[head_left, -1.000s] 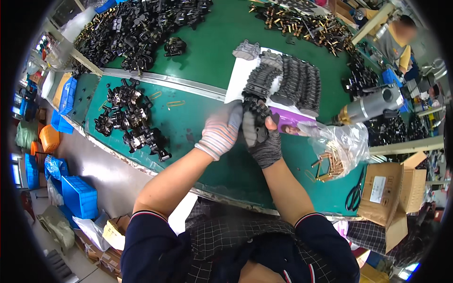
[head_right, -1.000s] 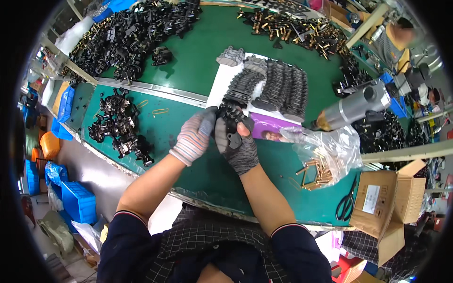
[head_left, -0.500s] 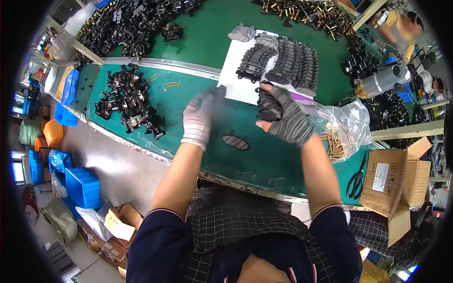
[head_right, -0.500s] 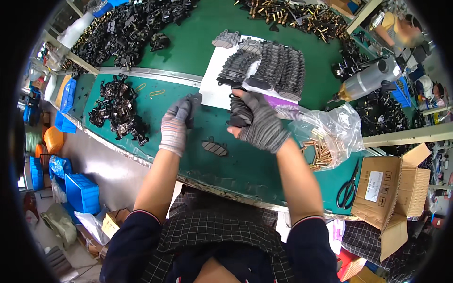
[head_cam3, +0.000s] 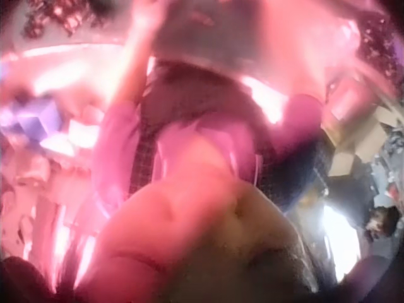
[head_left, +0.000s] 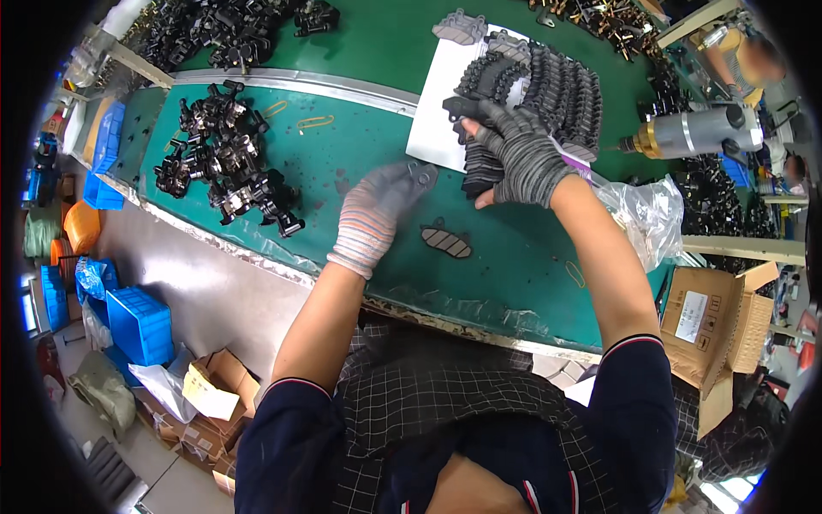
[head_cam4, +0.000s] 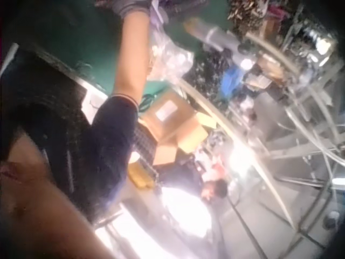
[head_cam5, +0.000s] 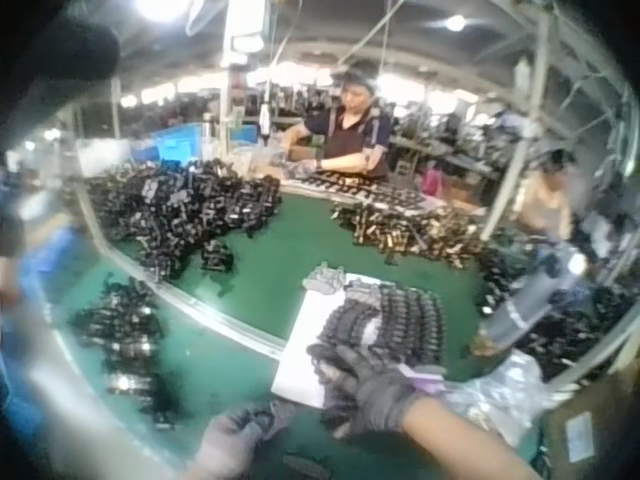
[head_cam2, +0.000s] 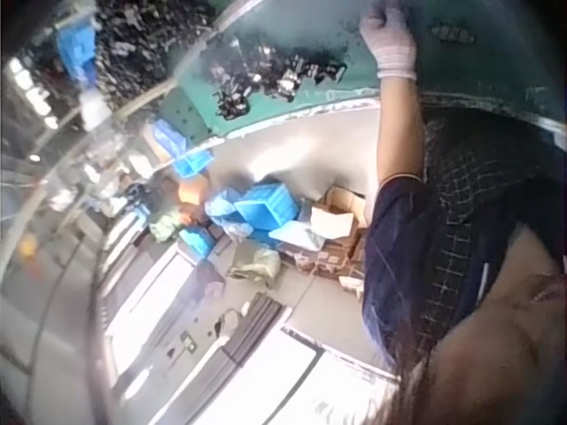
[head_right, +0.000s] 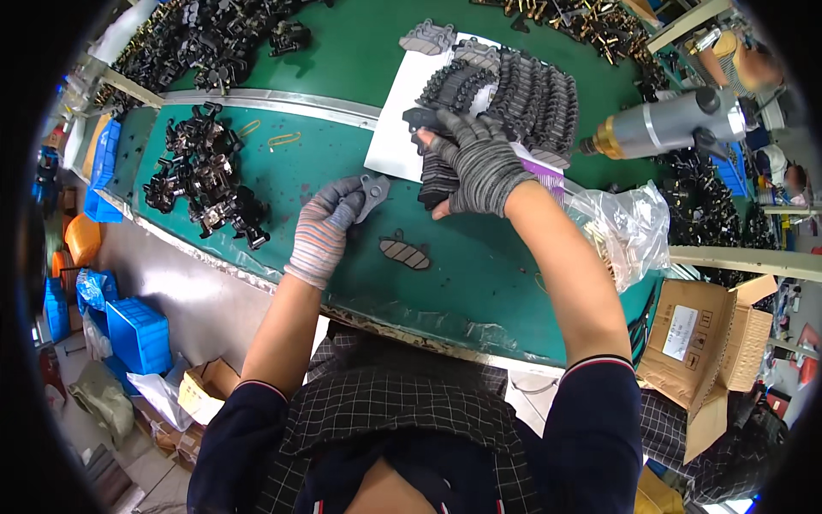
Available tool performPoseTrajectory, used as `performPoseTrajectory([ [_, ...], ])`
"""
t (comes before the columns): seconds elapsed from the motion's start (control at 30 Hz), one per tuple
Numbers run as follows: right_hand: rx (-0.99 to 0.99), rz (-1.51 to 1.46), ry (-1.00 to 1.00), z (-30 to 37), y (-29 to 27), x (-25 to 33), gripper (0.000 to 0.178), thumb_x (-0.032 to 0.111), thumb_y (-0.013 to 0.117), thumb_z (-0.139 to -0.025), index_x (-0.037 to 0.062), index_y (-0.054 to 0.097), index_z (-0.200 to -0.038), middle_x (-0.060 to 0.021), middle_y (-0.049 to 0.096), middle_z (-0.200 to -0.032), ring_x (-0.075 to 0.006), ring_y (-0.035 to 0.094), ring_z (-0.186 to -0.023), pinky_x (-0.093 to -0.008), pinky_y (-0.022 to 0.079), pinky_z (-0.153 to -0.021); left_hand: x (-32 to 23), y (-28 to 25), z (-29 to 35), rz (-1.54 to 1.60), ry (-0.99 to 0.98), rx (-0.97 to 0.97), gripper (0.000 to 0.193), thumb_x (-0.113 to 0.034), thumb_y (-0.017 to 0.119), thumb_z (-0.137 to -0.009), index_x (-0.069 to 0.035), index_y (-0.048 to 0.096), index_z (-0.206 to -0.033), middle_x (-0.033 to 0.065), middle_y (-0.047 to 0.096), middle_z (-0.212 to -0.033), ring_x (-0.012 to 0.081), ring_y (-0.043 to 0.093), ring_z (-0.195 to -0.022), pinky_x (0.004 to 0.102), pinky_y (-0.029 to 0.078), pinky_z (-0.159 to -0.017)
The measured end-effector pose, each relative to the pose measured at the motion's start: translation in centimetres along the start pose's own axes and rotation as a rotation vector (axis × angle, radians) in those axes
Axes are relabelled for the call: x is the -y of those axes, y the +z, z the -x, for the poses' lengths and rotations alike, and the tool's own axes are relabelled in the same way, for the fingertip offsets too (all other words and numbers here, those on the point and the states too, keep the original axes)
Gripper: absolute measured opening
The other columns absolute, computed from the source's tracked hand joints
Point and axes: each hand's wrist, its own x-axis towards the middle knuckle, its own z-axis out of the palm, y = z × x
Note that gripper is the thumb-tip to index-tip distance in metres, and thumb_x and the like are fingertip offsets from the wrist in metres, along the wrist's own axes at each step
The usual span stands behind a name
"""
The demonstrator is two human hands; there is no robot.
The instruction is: Assembling small black mechanical components using an electric screwdriver at a factory workstation.
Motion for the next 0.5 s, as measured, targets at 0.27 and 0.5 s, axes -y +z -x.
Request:
performPoseTrajectory([
  [0.27, -0.241, -0.079, 0.060, 4.0, 1.2, 2.9, 0.054, 0.034, 0.078, -0.065, 0.0099, 0.063, -0.110, -0.0133, 0.060, -0.112, -0.0326, 0.057, -0.100, -0.0422, 0.047, -0.085, -1.0, 0.5, 1.5, -0.137, -0.111, 0.011, 0.028, -0.015, 0.062, -0.088, -0.005, 0.061, -0.114, -0.0007, 0.064, -0.089, 0.0057, 0.051, -0.067, 0.0198, 0.041, -0.056],
  [0.5, -0.401, -0.045, 0.081, 5.6, 1.3, 4.9, 0.031, 0.028, 0.074, -0.073, 0.0088, 0.066, -0.096, -0.0107, 0.064, -0.098, -0.0277, 0.063, -0.084, -0.0383, 0.051, -0.069, -0.7, -0.8, 2.9, -0.429, -0.116, 0.094, 0.031, -0.016, 0.063, -0.088, -0.003, 0.060, -0.116, 0.0001, 0.063, -0.089, 0.0070, 0.053, -0.068, 0.0204, 0.044, -0.058],
])
